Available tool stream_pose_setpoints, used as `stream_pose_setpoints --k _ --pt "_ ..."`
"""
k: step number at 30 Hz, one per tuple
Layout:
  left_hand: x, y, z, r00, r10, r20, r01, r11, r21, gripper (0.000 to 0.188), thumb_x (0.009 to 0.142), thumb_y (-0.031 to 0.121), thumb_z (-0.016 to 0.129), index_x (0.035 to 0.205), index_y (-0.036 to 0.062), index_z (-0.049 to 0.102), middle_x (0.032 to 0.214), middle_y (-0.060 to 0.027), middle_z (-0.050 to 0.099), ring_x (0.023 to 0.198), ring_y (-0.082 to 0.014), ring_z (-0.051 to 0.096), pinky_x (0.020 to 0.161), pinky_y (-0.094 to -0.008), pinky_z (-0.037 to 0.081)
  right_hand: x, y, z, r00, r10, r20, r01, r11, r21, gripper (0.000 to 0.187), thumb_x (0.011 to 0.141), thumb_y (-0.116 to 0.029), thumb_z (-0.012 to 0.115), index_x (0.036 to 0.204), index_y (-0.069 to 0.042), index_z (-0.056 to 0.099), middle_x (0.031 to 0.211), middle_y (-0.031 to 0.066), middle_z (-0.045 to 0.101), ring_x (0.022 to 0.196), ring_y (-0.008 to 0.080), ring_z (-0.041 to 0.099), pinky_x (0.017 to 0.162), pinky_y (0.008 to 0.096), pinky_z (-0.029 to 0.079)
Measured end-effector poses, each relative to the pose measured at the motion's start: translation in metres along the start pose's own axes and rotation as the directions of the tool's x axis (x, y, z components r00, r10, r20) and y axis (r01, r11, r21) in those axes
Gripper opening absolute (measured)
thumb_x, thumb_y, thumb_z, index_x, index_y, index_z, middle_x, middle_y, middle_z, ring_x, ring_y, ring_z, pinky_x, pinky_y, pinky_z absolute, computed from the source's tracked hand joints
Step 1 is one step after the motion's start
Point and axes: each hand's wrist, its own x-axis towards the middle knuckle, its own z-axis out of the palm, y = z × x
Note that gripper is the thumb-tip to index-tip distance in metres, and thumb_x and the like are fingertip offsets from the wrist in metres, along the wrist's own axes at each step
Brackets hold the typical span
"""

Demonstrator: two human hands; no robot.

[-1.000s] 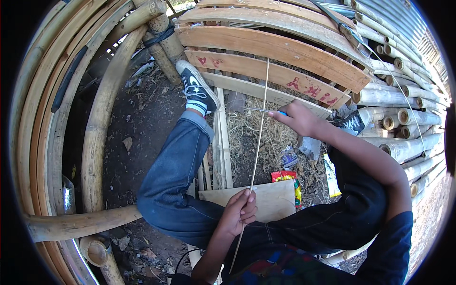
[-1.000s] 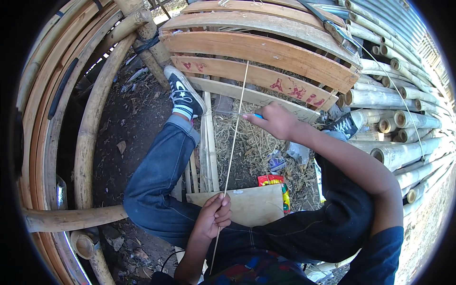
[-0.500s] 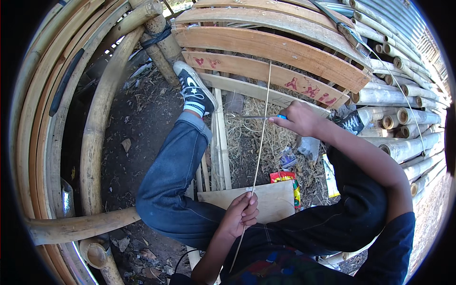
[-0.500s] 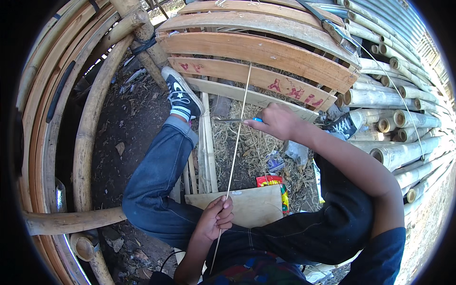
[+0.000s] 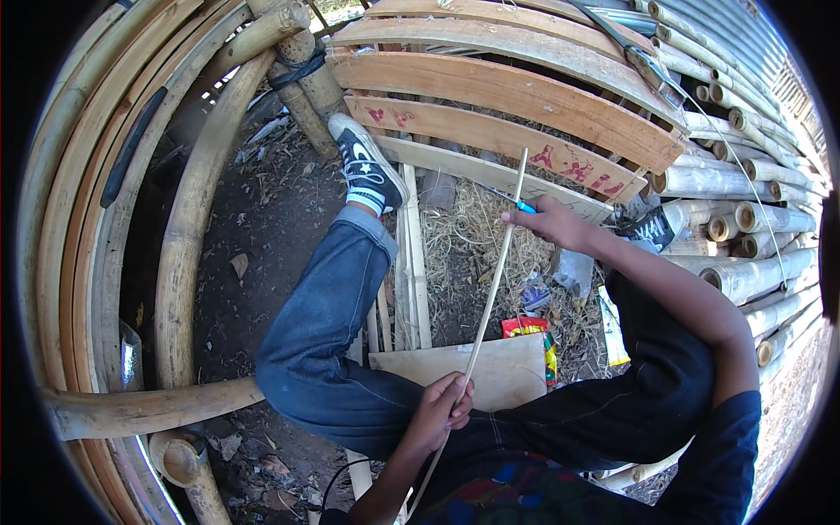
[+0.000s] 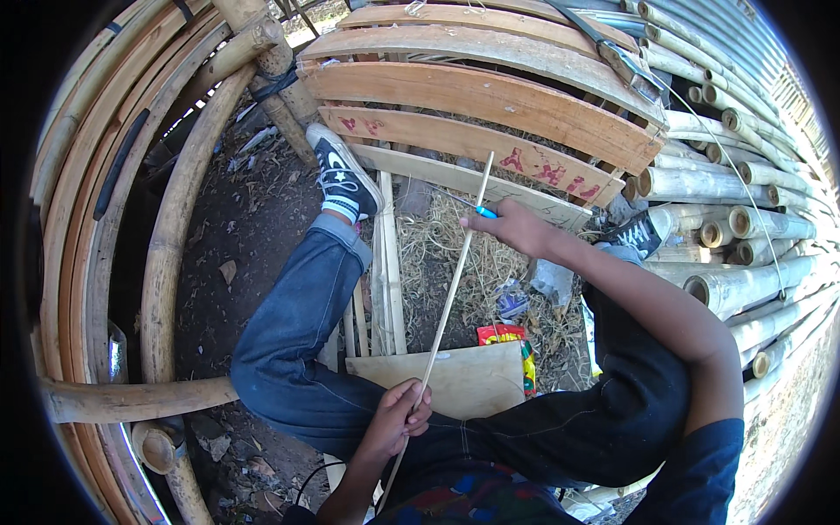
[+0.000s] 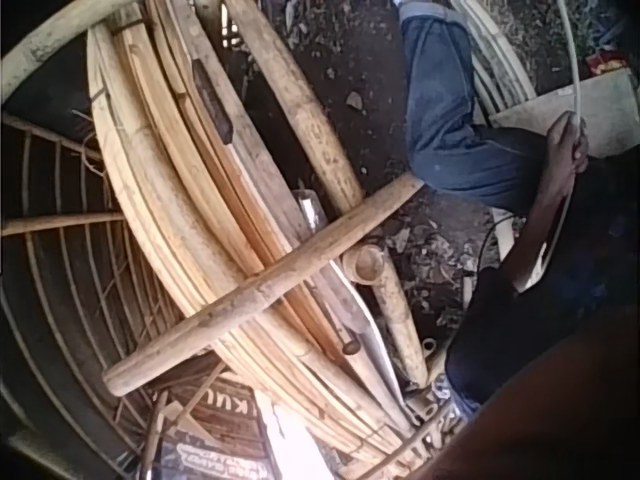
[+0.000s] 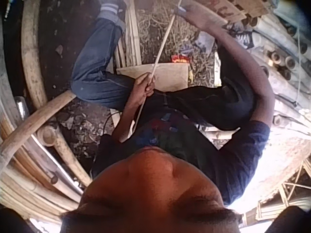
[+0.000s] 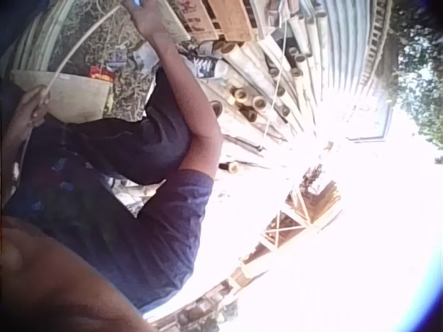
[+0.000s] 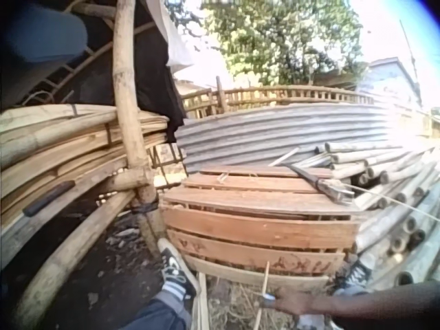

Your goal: Carving and thinning a strip of bamboo using a utility knife.

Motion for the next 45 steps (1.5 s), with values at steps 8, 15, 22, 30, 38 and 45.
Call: stream_pose_setpoints --k 8,15,22,30,38,45 --pt "0.009 0.021 0.007 0.996 0.051 0.068 -0.049 0.998 -0.029 0.030 0.101 0.028 0.033 0.095 0.0021 0.048 0.060 0.0001 0.039 0.045 -0.0046 0.031 0.042 -0.0182 0.028 -0.005 -0.041 -0.002 0.986 -0.067 0.152 -0.045 0.773 0.633 0.030 0.083 -0.031 0.067 0.070 -0.008 0.055 0.051 -0.0052 0.040 0.039 0.0045 0.034 0.038 0.0228 0.024" --pt "0.037 0.061 0.019 0.976 0.172 0.130 -0.174 0.985 -0.002 0.027 0.101 0.024 0.035 0.099 0.0013 0.048 0.060 0.0038 0.032 0.046 -0.0022 0.025 0.042 -0.0185 0.020 -0.038 -0.076 0.008 0.894 -0.447 0.037 0.443 0.869 -0.222 0.051 0.093 -0.047 0.045 0.075 -0.002 0.063 0.054 0.0204 0.054 0.052 0.0358 0.058 0.052 0.0448 0.046" --pt "0.040 0.067 0.029 0.949 0.311 -0.055 -0.292 0.929 0.227 0.025 0.100 0.026 0.038 0.089 0.0058 0.046 0.059 0.0064 0.030 0.047 -0.0010 0.024 0.040 -0.0183 0.017 -0.034 -0.076 0.031 0.787 -0.611 0.082 0.525 0.594 -0.610 0.057 0.090 -0.056 0.043 0.069 -0.007 0.062 0.052 0.0145 0.056 0.050 0.0339 0.060 0.048 0.0425 0.048" --pt "0.043 0.074 0.016 0.909 0.392 -0.141 -0.345 0.898 0.272 0.025 0.100 0.024 0.037 0.090 0.0041 0.046 0.059 0.0049 0.033 0.046 -0.0018 0.027 0.039 -0.0191 0.021 -0.037 -0.083 0.046 0.838 -0.545 -0.007 0.446 0.694 -0.565 0.057 0.091 -0.054 0.043 0.064 -0.007 0.061 0.050 0.0159 0.056 0.048 0.0332 0.060 0.045 0.0418 0.048" --pt "0.024 0.060 0.036 0.951 0.288 -0.109 -0.259 0.940 0.223 0.024 0.101 0.024 0.037 0.088 0.0052 0.045 0.058 0.0065 0.027 0.047 -0.0010 0.023 0.040 -0.0184 0.018 0.004 -0.056 -0.021 0.870 -0.415 -0.266 0.196 0.787 -0.585 0.060 0.092 -0.054 0.041 0.066 -0.004 0.062 0.050 0.0150 0.055 0.048 0.0346 0.059 0.048 0.0433 0.049" --pt "0.032 0.065 0.037 0.931 0.353 -0.095 -0.315 0.906 0.283 0.026 0.101 0.025 0.037 0.087 0.0048 0.045 0.058 0.0059 0.029 0.047 -0.0012 0.023 0.040 -0.0184 0.018 -0.052 -0.084 0.035 0.775 -0.620 0.120 0.565 0.595 -0.572 0.062 0.092 -0.053 0.040 0.061 -0.003 0.061 0.050 0.0156 0.055 0.050 0.0358 0.060 0.052 0.0438 0.050"
